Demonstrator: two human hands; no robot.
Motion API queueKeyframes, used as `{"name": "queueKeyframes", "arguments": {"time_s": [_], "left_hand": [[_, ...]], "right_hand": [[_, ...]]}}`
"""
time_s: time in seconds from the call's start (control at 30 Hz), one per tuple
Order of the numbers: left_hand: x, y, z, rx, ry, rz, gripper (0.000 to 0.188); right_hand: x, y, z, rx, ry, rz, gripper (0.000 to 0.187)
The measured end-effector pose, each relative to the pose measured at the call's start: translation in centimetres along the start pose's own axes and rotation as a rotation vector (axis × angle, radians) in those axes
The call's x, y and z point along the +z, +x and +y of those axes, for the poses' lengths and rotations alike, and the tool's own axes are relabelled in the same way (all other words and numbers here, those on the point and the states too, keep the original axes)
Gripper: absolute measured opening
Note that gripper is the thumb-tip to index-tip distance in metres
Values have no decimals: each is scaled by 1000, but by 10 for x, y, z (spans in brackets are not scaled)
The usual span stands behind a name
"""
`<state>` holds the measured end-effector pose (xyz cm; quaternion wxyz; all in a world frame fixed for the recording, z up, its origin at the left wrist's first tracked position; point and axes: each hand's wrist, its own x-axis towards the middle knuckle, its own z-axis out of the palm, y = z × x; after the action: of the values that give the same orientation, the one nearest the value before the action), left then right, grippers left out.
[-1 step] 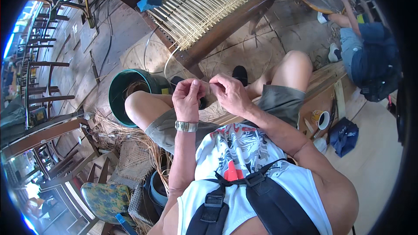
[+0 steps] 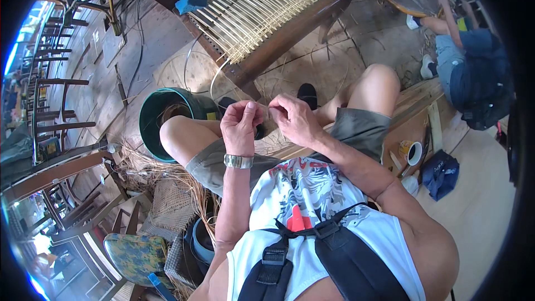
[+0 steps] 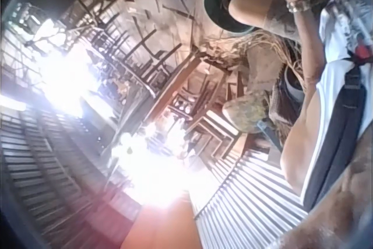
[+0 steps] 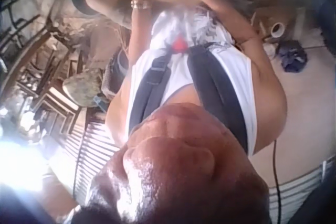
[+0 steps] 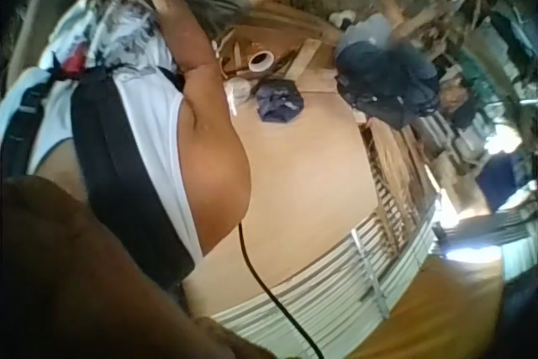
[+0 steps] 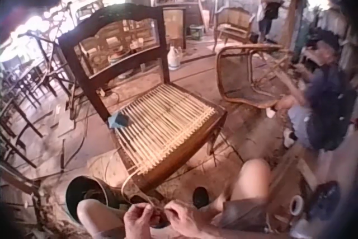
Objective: Weaving rattan or bamboo strips into a wooden chair frame to create a seat.
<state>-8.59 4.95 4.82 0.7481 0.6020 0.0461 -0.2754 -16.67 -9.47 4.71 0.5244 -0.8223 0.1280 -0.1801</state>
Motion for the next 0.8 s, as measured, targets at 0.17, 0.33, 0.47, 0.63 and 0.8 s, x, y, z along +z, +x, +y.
{"name": "queueKeyframes", "arguments": {"time_s": [0.17,0.33,0.47,0.63,0.8], "left_hand": [[-3,-1,-1,-35,-23,-20,12],[3,-8,-10,-21,-202,-57,9],[16,-18,-11,-70,-496,-33,17],[12,-8,-23,-167,-442,-100,25],[-6,-6,-1,-194,-596,-155,19]], "right_hand": [[-4,5,-16,126,86,-106,8],[3,4,-8,111,115,-14,10],[-1,7,-18,178,183,-8,13],[-2,5,-16,97,108,-48,10],[-10,3,-1,152,21,-297,10]]}}
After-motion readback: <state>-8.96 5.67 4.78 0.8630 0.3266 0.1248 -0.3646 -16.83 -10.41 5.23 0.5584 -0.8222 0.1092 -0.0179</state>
